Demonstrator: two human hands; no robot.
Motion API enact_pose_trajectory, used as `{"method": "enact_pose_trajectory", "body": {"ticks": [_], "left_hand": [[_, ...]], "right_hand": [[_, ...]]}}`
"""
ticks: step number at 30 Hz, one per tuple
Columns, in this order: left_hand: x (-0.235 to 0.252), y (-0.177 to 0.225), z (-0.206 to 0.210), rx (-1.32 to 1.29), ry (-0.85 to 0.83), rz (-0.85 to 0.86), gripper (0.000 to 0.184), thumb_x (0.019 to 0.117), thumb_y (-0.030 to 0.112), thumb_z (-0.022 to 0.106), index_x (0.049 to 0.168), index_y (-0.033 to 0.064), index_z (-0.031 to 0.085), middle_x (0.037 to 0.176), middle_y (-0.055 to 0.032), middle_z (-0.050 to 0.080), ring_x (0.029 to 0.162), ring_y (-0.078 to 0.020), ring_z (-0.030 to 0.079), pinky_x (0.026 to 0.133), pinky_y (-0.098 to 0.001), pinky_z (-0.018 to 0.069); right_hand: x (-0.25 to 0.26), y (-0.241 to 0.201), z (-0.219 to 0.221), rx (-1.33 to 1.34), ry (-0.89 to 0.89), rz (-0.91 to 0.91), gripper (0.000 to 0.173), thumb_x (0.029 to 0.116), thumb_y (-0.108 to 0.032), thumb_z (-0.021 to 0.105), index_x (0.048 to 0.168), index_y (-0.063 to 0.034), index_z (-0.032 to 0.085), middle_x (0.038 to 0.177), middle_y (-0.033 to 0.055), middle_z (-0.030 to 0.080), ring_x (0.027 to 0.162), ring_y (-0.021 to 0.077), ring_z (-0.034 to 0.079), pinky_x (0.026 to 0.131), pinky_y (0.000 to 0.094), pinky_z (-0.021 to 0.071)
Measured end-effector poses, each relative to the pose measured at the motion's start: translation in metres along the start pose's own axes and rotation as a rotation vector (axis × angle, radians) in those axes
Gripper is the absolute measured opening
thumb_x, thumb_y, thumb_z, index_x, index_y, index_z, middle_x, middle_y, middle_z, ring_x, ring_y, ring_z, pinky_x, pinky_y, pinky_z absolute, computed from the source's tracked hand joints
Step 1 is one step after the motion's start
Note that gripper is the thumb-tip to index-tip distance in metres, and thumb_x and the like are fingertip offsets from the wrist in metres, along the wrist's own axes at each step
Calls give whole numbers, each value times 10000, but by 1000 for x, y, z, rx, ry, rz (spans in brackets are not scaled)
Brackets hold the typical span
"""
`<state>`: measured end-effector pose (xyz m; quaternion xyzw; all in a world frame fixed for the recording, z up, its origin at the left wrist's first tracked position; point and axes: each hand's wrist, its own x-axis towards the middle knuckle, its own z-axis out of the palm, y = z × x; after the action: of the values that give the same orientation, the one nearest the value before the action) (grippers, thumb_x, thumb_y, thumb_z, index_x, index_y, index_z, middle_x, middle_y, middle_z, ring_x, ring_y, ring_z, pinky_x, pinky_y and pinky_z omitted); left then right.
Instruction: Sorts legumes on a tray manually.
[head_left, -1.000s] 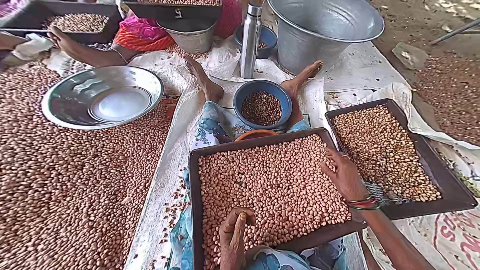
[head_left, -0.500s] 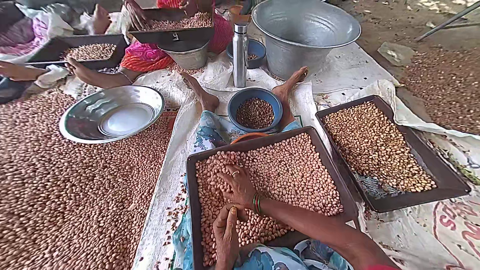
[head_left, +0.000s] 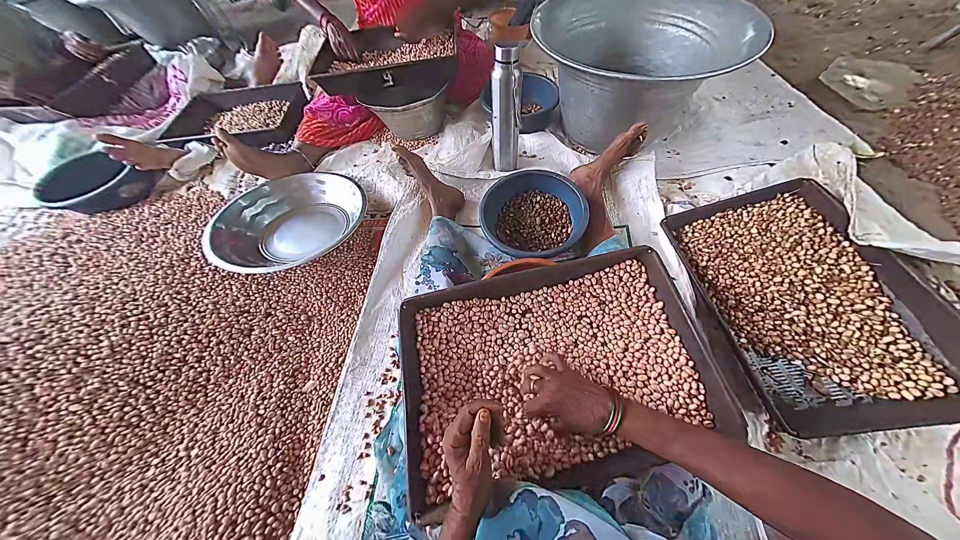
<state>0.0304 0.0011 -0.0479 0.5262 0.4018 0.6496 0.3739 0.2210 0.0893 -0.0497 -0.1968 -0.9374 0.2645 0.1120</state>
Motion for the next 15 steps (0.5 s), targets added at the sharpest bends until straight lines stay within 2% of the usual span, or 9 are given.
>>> {"method": "enact_pose_trajectory", "body": {"ticks": [2,4,5,7,8,10,12,13,15], "left_hand": [[1,1,1,-16,16,-17,277,1075,341,463,1040,265,727,762,173,672,627,73,600,577,-106,505],[2,2,2,-24,34,-47,269,1074,325,470,1023,252,723,746,169,665,616,70,596,569,-109,505],[2,2,2,-22,24,-73,267,1074,313,472,1011,237,720,731,170,656,606,74,588,565,-106,500],[0,6,-1,33,-79,-159,261,1067,216,470,973,154,705,660,169,615,567,93,547,546,-94,472],[-1,10,-4,124,-200,-205,257,1037,148,470,940,75,696,615,132,588,535,77,526,534,-108,462],[-5,21,-7,413,-540,-222,247,975,101,544,882,-38,726,610,-51,636,521,-93,597,545,-250,510],[-11,24,-1,594,-819,-212,217,972,129,605,894,-28,732,746,-153,710,670,-262,714,650,-418,583],[-13,25,3,637,-903,-240,210,978,132,612,949,-35,736,851,-186,733,787,-319,740,741,-469,596],[-5,24,10,697,-994,-334,231,990,144,605,1033,-52,721,1014,-226,722,987,-376,712,906,-495,557]], "right_hand": [[-27,12,-31,-93,14,273,174,819,-122,795,989,-90,794,1139,189,736,1322,473,536,1054,753,293],[-45,16,-66,-169,27,608,288,897,-73,723,1181,-94,767,1453,220,575,1481,490,334,1102,772,194],[-54,18,-78,-223,97,699,347,898,-44,704,1232,-121,756,1517,216,521,1484,506,322,1083,783,213],[-76,12,-96,-263,206,780,284,905,-42,698,1179,-72,765,1371,271,609,1290,536,527,975,734,375],[-86,3,-104,-234,148,804,220,930,-44,656,1117,-25,771,1225,297,668,1148,527,622,923,692,460],[-97,-16,-114,-35,-230,877,233,1007,-68,557,1089,21,756,1071,304,704,1045,497,665,914,638,481],[-98,-24,-96,163,-555,808,260,1026,-71,528,1110,21,756,1052,271,721,1041,454,669,935,596,475],[-95,-29,-80,216,-590,739,260,1019,-54,521,1106,32,750,1049,267,719,1041,445,670,939,583,475],[-79,-39,-48,239,-489,629,240,979,-12,532,1069,72,738,1045,294,704,1068,466,656,974,588,466]]}}
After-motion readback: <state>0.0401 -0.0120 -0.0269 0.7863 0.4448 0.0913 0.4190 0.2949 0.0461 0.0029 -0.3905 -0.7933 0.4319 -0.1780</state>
